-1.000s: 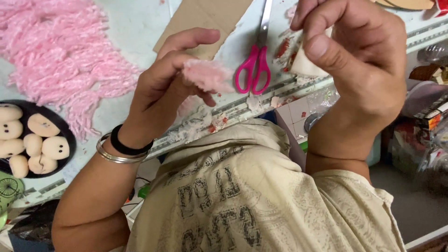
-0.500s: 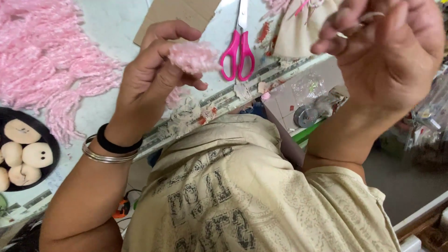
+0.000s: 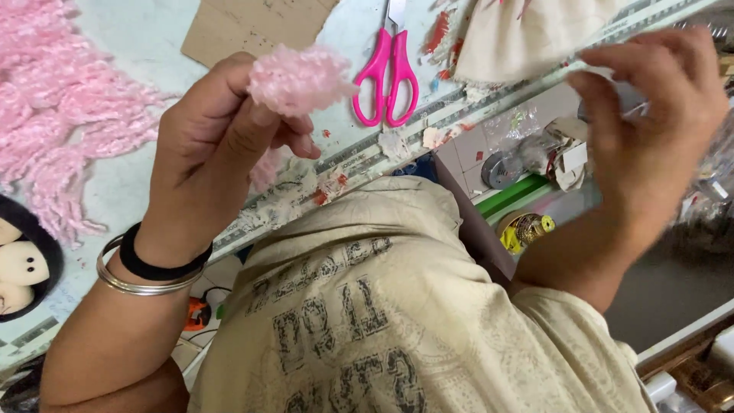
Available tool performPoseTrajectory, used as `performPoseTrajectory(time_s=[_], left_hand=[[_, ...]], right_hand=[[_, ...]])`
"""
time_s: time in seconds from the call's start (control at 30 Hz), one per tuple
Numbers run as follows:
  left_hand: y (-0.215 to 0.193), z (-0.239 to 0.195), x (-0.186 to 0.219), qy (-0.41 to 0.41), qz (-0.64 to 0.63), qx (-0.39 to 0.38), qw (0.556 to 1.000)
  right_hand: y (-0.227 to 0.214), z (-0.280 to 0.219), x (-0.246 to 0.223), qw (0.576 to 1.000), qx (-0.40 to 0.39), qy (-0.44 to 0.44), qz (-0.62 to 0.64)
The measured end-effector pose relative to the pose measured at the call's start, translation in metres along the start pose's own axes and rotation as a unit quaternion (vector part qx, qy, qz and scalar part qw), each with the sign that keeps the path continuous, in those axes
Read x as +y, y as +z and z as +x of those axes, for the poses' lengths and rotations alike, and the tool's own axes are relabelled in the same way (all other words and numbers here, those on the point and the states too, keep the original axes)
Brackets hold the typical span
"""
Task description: Creating doll components by wrapping yarn around cardboard, cutting it, and tying the bundles.
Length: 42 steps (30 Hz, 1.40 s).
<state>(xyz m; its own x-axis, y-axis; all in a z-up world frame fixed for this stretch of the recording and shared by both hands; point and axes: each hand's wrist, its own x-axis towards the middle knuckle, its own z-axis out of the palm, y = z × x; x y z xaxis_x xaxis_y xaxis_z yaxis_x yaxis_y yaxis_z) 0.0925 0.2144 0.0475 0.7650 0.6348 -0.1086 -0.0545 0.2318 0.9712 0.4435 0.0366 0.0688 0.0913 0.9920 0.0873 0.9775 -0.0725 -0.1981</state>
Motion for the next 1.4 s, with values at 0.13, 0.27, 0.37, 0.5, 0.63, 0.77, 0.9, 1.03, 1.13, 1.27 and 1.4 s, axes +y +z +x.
performPoseTrajectory(time_s=[0.13, 0.27, 0.37, 0.5, 0.63, 0.77, 0.9, 1.03, 1.13, 1.27, 1.4], left_hand=[[0.001, 0.002, 0.001, -0.009, 0.003, 0.001, 1.000], [-0.001, 0.002, 0.000, -0.017, -0.036, 0.012, 0.999], [-0.003, 0.002, 0.003, -0.006, -0.017, 0.018, 1.000], [-0.003, 0.004, 0.001, -0.010, -0.053, 0.008, 0.999], [-0.003, 0.005, 0.000, 0.002, -0.046, 0.004, 0.999], [-0.004, 0.002, -0.006, -0.035, -0.086, 0.030, 0.995], [-0.004, 0.002, 0.006, -0.057, -0.119, 0.042, 0.990], [-0.005, 0.000, 0.007, -0.066, -0.176, 0.015, 0.982], [-0.005, 0.001, 0.002, -0.037, -0.210, -0.045, 0.976], [0.002, 0.003, 0.010, -0.051, -0.225, -0.084, 0.969], [0.001, 0.002, 0.009, -0.036, -0.292, -0.102, 0.950]], right_hand=[[0.034, 0.042, -0.001, 0.985, 0.076, -0.148, -0.051], [0.042, 0.067, -0.005, 0.959, 0.045, -0.208, -0.187], [0.049, 0.067, 0.012, 0.966, 0.051, -0.221, -0.126], [0.034, 0.076, 0.003, 0.974, 0.055, -0.221, -0.005], [0.008, 0.075, -0.016, 0.960, 0.077, -0.204, 0.175], [-0.013, 0.070, -0.025, 0.949, 0.067, -0.183, 0.246], [-0.027, 0.063, -0.049, 0.947, 0.061, -0.098, 0.302], [-0.031, 0.073, -0.089, 0.959, 0.051, -0.180, 0.211], [-0.025, 0.087, -0.113, 0.966, 0.032, -0.198, 0.165], [-0.005, 0.105, -0.130, 0.956, -0.014, -0.278, 0.096], [-0.005, 0.109, -0.137, 0.950, 0.022, -0.312, -0.015]])
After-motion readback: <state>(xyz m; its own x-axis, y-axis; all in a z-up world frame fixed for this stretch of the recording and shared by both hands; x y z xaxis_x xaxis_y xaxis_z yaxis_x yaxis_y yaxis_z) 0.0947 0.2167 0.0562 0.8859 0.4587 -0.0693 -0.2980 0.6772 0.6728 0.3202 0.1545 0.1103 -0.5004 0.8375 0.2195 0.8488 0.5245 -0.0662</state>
